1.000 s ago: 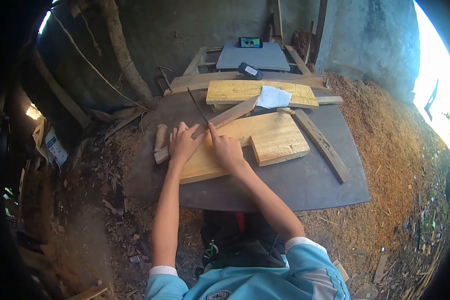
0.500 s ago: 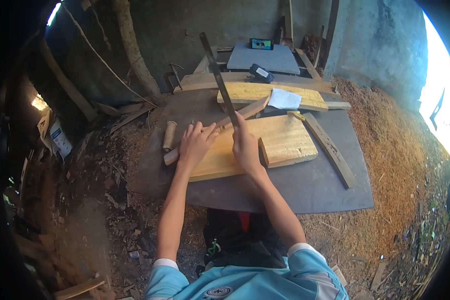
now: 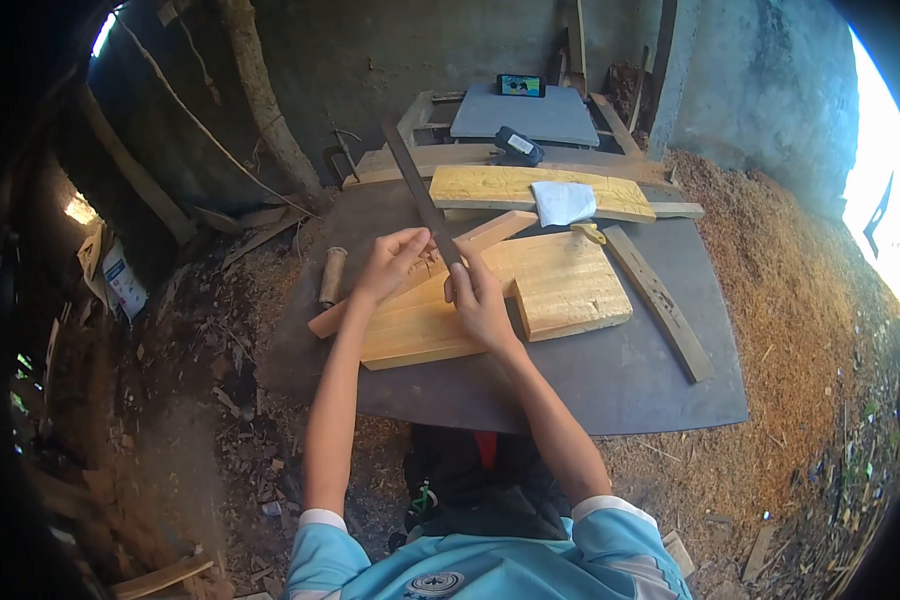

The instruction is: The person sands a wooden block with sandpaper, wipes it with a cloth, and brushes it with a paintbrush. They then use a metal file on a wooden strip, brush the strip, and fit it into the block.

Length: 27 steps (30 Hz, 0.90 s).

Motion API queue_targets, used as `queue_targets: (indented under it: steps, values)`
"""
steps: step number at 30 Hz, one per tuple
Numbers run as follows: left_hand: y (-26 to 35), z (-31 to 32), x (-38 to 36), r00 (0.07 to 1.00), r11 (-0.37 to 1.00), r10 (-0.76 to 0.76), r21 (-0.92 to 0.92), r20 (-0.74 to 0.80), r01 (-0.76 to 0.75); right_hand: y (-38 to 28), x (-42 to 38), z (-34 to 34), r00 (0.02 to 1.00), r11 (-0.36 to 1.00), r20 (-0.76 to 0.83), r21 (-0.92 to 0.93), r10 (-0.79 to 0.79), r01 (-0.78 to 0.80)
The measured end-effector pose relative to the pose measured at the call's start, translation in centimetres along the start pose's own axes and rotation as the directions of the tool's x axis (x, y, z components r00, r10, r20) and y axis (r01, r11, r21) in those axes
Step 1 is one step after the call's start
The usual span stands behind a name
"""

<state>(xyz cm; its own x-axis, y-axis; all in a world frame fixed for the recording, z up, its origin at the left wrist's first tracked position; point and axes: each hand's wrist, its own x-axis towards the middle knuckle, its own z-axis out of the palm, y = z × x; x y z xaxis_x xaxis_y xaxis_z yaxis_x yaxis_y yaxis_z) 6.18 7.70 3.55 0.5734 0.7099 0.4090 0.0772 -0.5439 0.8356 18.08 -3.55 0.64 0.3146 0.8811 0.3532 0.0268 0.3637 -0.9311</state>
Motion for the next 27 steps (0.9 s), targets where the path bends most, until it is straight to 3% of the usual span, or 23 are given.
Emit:
queue_targets:
  steps: [2,5,8,14,17,20,23,24,27]
  values:
    - [0.3,-0.3,0.2,0.987,0.978,-0.073,-0.182,0.143,0.099,-0.4,-0.1,0.1,0.999,1.0,0.033,-0.014,0.009,-0.008]
    - [-0.8,-0.5,0.3,0.987,0.98,-0.076,-0.17,0.139,0.1,-0.2,-0.1,0.3,1.0,1.0,0.029,-0.029,0.008,-0.007]
    - [-0.5,-0.7,0.2,0.977,0.907,-0.15,-0.371,0.151,0.197,0.1,-0.1,0.5,0.999,1.0,0.029,-0.006,-0.015,0.015]
    - [0.8,-1.1,-0.3,0.938,0.814,-0.323,-0.467,0.13,0.345,-0.1,-0.4,1.1,0.995,0.992,-0.006,-0.083,-0.095,0.094]
    - [-0.4,-0.6,-0.1,0.978,0.939,-0.204,-0.275,0.046,0.209,0.2,-0.5,1.0,0.993,0.989,-0.069,-0.112,-0.1,0.092]
    - [-0.8,-0.6,0.4,0.991,0.973,-0.104,0.197,-0.089,0.12,1.0,-0.2,0.6,0.984,0.992,-0.159,-0.113,-0.075,0.057]
    - [-2.3,-0.1,1.2,0.986,0.965,-0.09,0.232,-0.139,0.121,0.9,0.2,0.2,0.987,0.978,-0.16,-0.207,-0.011,-0.022]
    - [-2.3,-0.1,1.4,0.967,0.968,-0.157,0.165,-0.2,0.191,1.0,0.0,0.3,0.989,0.966,-0.147,-0.252,0.023,-0.06]
    - [-2.5,-0.7,1.9,0.885,0.943,-0.322,-0.026,-0.335,0.333,1.7,-0.1,0.6,0.99,0.861,-0.031,-0.498,-0.139,0.105]
